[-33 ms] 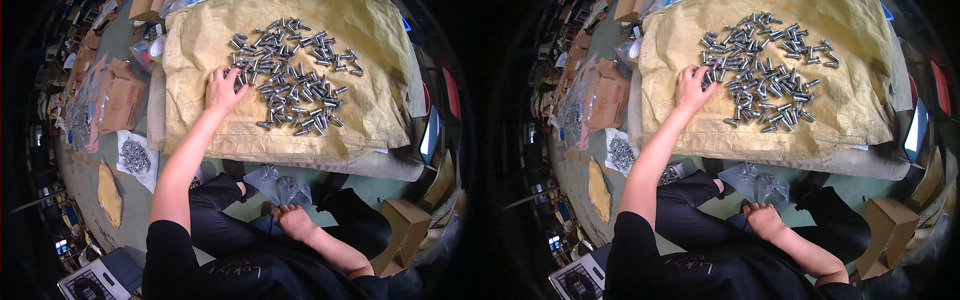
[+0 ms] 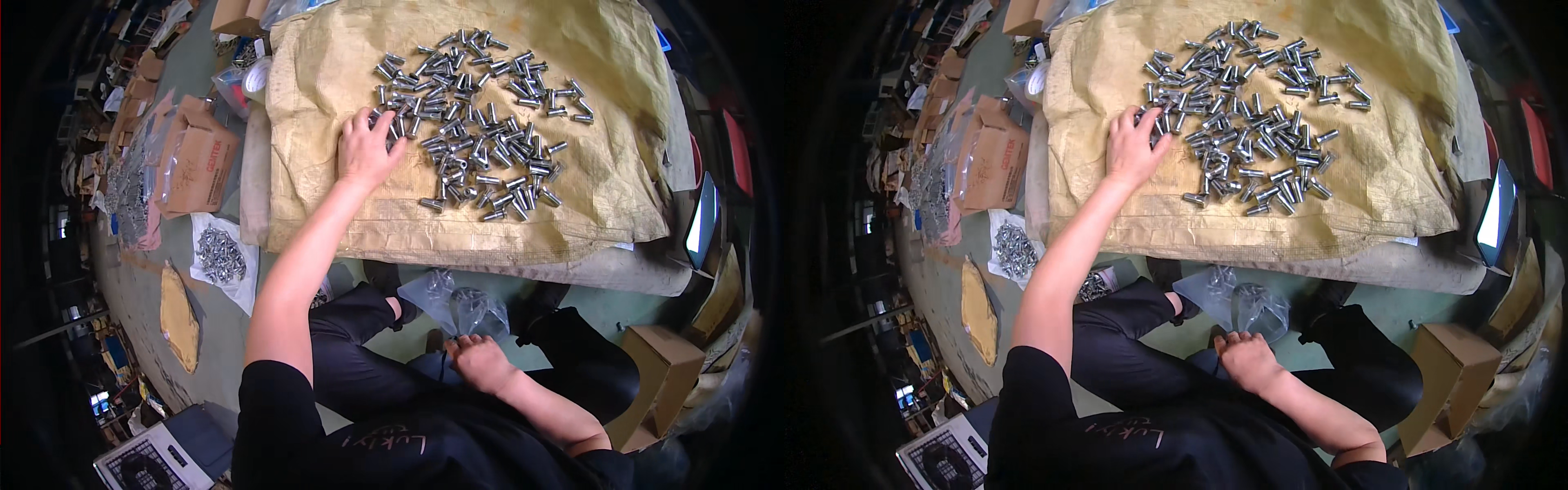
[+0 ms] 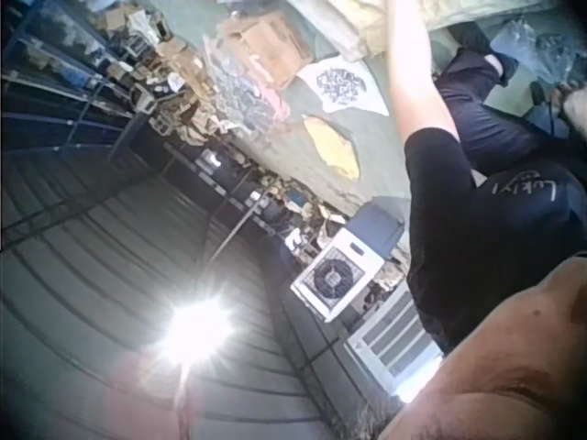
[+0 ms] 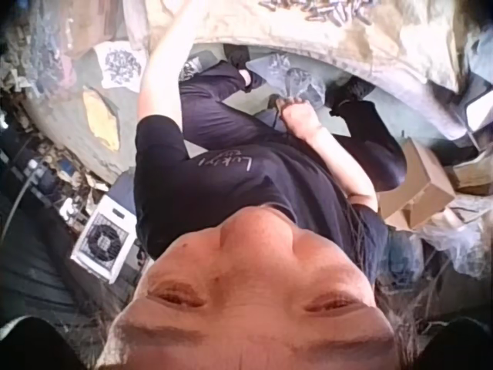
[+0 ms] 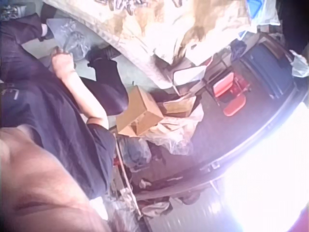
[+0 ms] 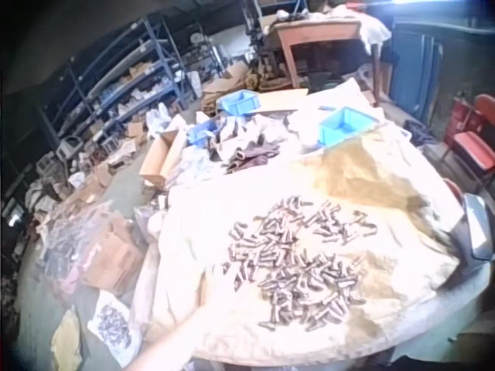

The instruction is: The person sorts small metal pins by hand, inspecting them one by one before placing them into plastic bags.

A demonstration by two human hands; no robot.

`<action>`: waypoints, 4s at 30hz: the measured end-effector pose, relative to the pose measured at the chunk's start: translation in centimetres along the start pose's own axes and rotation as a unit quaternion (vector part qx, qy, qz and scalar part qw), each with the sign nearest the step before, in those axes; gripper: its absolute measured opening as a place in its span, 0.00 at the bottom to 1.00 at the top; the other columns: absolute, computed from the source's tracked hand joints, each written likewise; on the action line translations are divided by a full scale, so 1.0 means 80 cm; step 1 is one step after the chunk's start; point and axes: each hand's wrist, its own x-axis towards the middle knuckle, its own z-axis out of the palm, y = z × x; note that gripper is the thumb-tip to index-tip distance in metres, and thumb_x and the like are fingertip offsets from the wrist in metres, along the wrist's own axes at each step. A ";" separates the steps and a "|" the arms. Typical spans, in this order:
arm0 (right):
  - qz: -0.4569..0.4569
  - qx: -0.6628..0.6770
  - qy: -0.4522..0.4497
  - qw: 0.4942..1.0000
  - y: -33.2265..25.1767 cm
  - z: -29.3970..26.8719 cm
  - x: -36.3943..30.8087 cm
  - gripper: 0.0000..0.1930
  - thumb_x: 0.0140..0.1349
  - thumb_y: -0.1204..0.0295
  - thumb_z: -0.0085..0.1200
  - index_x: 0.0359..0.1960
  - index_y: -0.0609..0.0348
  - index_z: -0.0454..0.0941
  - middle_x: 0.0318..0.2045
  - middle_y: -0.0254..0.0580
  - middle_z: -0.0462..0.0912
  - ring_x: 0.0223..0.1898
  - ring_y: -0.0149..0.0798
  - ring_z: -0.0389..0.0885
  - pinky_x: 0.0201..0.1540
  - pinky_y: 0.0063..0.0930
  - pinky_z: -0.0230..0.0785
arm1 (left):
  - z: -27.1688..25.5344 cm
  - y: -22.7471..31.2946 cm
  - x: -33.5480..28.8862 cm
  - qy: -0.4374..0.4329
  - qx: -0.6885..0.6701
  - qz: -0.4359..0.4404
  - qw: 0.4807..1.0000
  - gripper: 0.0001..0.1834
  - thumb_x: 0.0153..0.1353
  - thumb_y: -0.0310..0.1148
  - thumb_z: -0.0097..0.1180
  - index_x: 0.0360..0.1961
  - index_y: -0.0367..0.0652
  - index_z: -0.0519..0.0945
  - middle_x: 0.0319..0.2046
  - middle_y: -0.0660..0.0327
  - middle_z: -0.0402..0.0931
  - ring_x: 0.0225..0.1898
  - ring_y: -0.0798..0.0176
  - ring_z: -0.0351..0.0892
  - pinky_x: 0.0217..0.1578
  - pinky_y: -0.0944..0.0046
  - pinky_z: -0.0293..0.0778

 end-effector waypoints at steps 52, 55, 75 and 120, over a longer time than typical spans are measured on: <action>-0.037 -0.072 0.039 0.996 -0.007 -0.007 -0.006 0.12 0.48 0.73 0.47 0.36 0.61 0.70 0.31 0.45 0.76 0.35 0.41 0.77 0.35 0.34 0.68 | -0.061 0.006 -0.055 -0.104 -0.908 -0.303 0.271 0.21 0.57 0.51 0.45 0.38 0.43 0.73 0.29 0.60 0.73 0.24 0.66 0.71 0.12 0.76 0.64; -0.015 0.031 0.146 0.989 0.002 -0.044 -0.009 0.15 0.49 0.72 0.50 0.39 0.61 0.71 0.29 0.44 0.75 0.31 0.40 0.77 0.31 0.32 0.70 | -0.089 0.035 -0.091 -0.169 -0.875 -0.304 0.338 0.20 0.57 0.50 0.46 0.37 0.44 0.73 0.26 0.63 0.73 0.22 0.68 0.70 0.10 0.78 0.57; -0.127 0.591 0.391 0.694 -0.070 -0.013 -0.040 0.10 0.49 0.80 0.57 0.34 0.65 0.77 0.35 0.41 0.72 0.34 0.29 0.73 0.34 0.18 0.67 | -0.211 0.191 -0.316 -0.274 -0.783 -0.350 0.436 0.12 0.60 0.35 0.46 0.39 0.38 0.70 0.25 0.60 0.72 0.18 0.77 0.69 0.09 0.80 0.59; -0.073 0.463 0.384 0.795 -0.094 0.009 -0.047 0.09 0.48 0.80 0.54 0.33 0.61 0.75 0.23 0.36 0.74 0.25 0.29 0.75 0.27 0.24 0.67 | -0.184 0.201 -0.376 -0.231 -0.772 -0.439 0.398 0.27 0.61 0.55 0.35 0.37 0.39 0.71 0.17 0.63 0.69 0.13 0.73 0.67 0.05 0.77 0.56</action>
